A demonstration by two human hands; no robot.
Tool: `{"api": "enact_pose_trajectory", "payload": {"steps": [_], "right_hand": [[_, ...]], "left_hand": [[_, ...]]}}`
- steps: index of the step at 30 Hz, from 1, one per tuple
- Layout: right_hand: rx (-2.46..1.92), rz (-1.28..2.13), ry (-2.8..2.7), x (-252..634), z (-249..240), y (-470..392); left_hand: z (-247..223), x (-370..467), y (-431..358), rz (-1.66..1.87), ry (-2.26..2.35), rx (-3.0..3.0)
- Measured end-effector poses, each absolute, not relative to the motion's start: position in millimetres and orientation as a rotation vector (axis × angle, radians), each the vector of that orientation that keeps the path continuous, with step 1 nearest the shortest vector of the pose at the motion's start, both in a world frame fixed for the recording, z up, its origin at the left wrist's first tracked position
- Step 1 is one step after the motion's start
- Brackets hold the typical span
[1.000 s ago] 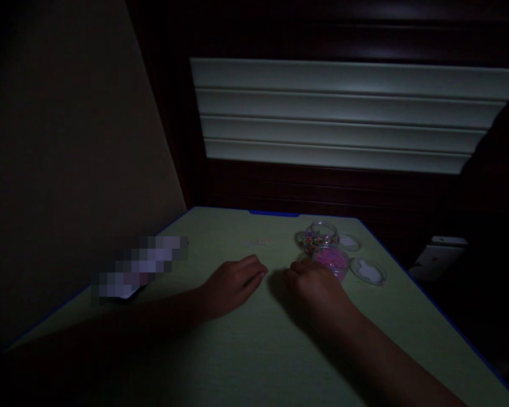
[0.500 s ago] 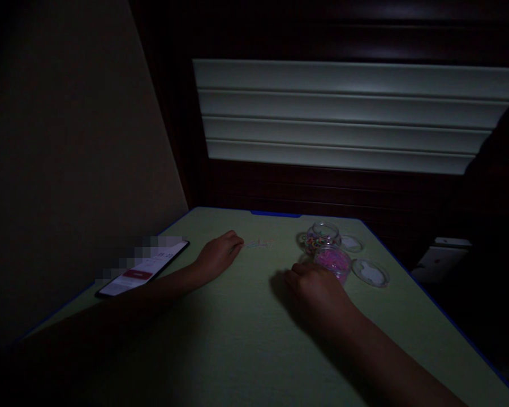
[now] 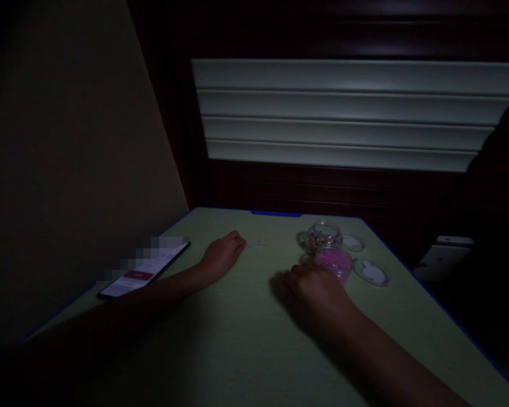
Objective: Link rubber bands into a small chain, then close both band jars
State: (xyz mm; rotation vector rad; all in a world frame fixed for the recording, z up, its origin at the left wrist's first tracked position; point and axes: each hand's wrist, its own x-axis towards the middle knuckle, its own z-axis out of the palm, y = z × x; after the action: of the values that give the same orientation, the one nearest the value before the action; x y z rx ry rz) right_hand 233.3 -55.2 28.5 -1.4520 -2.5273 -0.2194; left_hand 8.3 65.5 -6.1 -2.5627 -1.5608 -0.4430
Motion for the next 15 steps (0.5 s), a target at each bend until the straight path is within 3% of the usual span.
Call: {"api": "enact_pose_trajectory", "payload": {"steps": [15], "right_hand": [[-1.403,-0.227,-2.496,233.2,30.3,-58.0]], "left_hand": [[-4.4,13.6,66.0,-0.456,-1.589,-2.542]]}}
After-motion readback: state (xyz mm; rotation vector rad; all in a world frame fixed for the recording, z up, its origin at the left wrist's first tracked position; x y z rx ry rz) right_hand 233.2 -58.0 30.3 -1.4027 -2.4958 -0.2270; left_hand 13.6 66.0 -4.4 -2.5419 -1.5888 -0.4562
